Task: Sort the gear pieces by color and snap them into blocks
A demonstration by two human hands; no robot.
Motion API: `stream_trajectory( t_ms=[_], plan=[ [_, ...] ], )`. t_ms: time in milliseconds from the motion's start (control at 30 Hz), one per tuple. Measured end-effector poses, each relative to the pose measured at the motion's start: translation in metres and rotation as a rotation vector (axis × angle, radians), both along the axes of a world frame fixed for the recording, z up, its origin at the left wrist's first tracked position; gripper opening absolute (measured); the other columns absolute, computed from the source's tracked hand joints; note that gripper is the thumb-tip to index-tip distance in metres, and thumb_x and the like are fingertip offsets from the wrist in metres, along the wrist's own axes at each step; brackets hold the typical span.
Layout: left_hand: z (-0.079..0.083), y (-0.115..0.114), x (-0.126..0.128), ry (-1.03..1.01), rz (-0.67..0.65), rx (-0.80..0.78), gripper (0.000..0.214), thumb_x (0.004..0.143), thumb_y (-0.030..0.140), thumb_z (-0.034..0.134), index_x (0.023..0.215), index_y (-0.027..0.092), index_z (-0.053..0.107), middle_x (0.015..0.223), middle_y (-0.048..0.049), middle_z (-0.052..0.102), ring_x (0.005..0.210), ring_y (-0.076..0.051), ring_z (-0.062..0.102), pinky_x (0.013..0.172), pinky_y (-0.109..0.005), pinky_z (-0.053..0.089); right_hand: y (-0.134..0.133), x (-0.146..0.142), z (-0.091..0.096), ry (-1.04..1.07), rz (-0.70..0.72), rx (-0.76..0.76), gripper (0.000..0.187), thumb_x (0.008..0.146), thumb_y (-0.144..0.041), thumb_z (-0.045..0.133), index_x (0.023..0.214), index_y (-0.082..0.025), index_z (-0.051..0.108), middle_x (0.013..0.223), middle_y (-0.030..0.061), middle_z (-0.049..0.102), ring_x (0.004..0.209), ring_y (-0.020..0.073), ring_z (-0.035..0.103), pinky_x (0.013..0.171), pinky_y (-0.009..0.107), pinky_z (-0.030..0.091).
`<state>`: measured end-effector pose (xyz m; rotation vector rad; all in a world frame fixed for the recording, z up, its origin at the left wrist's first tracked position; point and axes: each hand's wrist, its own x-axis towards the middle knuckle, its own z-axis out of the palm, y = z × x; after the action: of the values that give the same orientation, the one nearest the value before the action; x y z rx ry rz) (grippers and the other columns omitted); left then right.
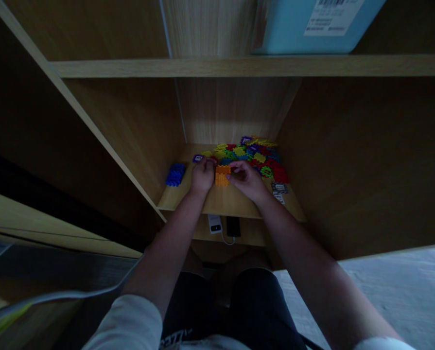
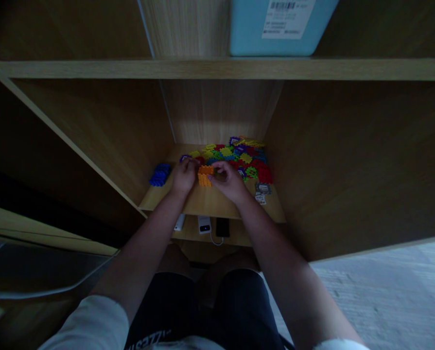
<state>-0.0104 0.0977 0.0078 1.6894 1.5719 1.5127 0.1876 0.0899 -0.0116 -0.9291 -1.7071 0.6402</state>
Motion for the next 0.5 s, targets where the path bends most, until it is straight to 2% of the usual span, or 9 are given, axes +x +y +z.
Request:
stream_trajectory(
  t_ms=[200, 500],
  plan=[
    [-0.005, 0.004, -0.001, -0.006, -0.007, -0.017, 0.029, 0.101, 0.020, 0.046, 0.096, 0.023, 0.074, 0.104, -0.0059, 0.083, 0.102, -0.022, 0.077, 0.097, -0.034, 0.057, 0.000, 0.000, 0.002, -0.014, 0.003, -0.017, 0.042, 0.086, -0.052, 0.082, 0.118, -0.028, 0.068, 0.120, 0.0061, 0.076, 0.105, 0.0251, 0.067, 0.100, 0.045, 0.056],
    [-0.018, 0.013, -0.003, -0.060, -0.019, 0.105, 0.024, 0.099, 0.022, 0.052, 0.089, 0.024, 0.074, 0.095, -0.0058, 0.082, 0.093, -0.024, 0.077, 0.089, -0.037, 0.057, -0.001, 0.001, -0.001, -0.025, 0.019, -0.056, 0.047, 0.086, -0.050, 0.083, 0.124, -0.028, 0.066, 0.127, 0.0062, 0.074, 0.111, 0.0252, 0.066, 0.105, 0.045, 0.055]
  ],
)
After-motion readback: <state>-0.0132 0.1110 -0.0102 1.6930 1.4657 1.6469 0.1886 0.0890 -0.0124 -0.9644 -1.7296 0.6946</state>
